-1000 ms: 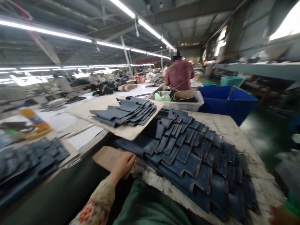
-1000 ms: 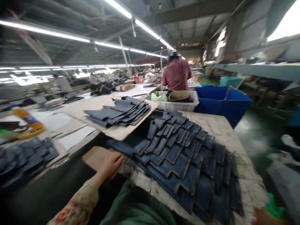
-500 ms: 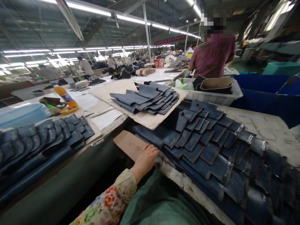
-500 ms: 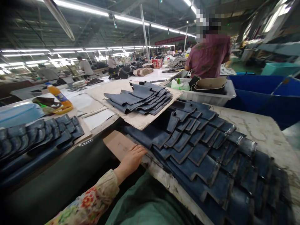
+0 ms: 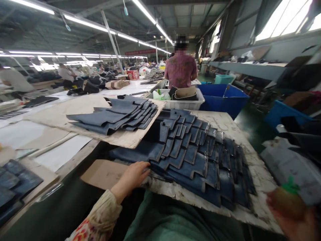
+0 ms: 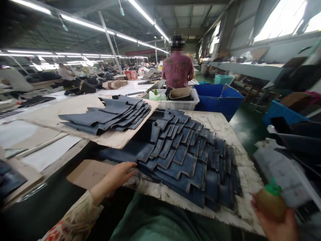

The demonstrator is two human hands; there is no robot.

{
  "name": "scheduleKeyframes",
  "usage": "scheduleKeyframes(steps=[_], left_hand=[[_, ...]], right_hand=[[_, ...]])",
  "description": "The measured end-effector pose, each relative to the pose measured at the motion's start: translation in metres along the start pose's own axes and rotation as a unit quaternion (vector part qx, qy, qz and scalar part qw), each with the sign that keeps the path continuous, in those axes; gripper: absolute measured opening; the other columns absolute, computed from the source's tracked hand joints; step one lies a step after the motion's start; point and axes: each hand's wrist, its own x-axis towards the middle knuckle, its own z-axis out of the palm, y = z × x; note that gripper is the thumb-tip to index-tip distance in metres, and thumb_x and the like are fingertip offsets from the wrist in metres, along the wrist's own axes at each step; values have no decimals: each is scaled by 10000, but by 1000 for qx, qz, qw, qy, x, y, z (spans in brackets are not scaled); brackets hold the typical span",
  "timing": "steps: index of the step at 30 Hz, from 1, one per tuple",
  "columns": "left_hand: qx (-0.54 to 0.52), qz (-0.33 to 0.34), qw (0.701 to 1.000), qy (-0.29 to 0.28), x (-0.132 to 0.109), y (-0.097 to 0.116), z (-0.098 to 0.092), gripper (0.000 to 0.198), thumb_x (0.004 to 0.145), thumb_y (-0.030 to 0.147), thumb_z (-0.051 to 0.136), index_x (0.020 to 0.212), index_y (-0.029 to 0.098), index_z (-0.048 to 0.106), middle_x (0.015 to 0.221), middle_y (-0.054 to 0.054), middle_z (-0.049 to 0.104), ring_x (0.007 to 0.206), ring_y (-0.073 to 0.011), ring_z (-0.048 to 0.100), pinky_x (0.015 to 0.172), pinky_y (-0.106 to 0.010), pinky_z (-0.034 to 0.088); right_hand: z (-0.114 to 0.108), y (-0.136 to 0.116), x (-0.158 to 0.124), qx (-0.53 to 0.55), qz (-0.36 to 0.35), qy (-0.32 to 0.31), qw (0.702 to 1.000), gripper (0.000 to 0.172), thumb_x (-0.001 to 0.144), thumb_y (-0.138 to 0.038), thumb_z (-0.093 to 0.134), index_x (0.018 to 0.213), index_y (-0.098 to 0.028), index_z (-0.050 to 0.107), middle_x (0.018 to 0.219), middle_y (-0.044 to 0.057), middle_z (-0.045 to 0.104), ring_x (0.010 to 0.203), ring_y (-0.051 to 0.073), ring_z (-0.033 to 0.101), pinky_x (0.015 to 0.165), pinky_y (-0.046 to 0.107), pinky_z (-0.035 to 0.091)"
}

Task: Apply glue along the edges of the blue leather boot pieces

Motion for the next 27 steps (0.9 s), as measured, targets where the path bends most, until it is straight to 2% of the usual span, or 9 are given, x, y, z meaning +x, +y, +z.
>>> scheduleKeyframes(steps=[2,3,7,10,12,14,16,18,27], left_hand=[[-14,52,999,-7,18,4,-8,290,861,299,495,1105,216,628,1095,-53,669,1010,-205,615,904,-314,450],[-18,81,996,-8,29,9,-12,294,862,308,495,1112,223,625,1094,-46,669,1013,-199,615,906,-303,450],[-11,192,981,-32,75,37,-20,319,868,323,494,1154,224,597,1100,-47,659,1025,-191,605,922,-299,449],[-16,259,964,-61,109,51,-6,341,879,336,486,1184,211,575,1178,-65,616,1091,-198,566,977,-327,425],[-37,256,963,-71,128,49,12,349,880,314,483,1201,206,564,1252,-72,569,1172,-207,512,1037,-352,382],[-62,225,969,-84,142,41,32,359,868,284,492,1206,188,565,1297,-89,534,1215,-214,480,1066,-367,359],[-78,209,970,-99,151,31,47,367,863,276,488,1207,173,566,1307,-104,524,1209,-210,490,1064,-361,369],[-84,214,967,-107,154,23,55,361,863,281,483,1196,176,574,1297,-100,533,1191,-196,509,1055,-339,384],[-76,204,969,-121,146,24,53,385,852,290,486,1209,174,574,1322,-99,514,1233,-205,473,1080,-335,355]], right_hand=[[2,-2,1,-51,-105,-36,993,446,683,-620,593,1048,-378,676,1500,24,297,1373,208,246,603,293,517],[3,-3,2,-63,-128,-51,988,467,670,-637,602,1016,-338,695,1493,73,308,1369,247,252,583,291,524],[2,-5,9,-21,-105,-51,993,497,643,-661,613,962,-291,704,1442,130,386,1346,325,293,495,255,537],[0,-4,16,17,-107,-27,994,518,654,-662,591,966,-258,685,1276,140,544,1190,346,519,385,254,506],[-2,-2,19,40,-111,-21,993,498,670,-641,593,964,-247,671,1135,115,616,985,297,645,366,242,482],[-5,0,23,52,-104,-26,993,489,673,-620,617,973,-237,660,1037,88,645,853,242,668,392,231,483],[-9,3,26,50,-96,-32,994,510,666,-607,640,991,-215,648,982,73,657,820,221,661,426,232,490],[-13,5,28,43,-93,-40,994,510,673,-589,649,1010,-206,636,974,65,662,833,215,654,454,238,497],[-10,4,24,42,-100,-48,993,527,691,-611,618,1039,-215,624,968,56,672,857,213,656,459,229,485]])
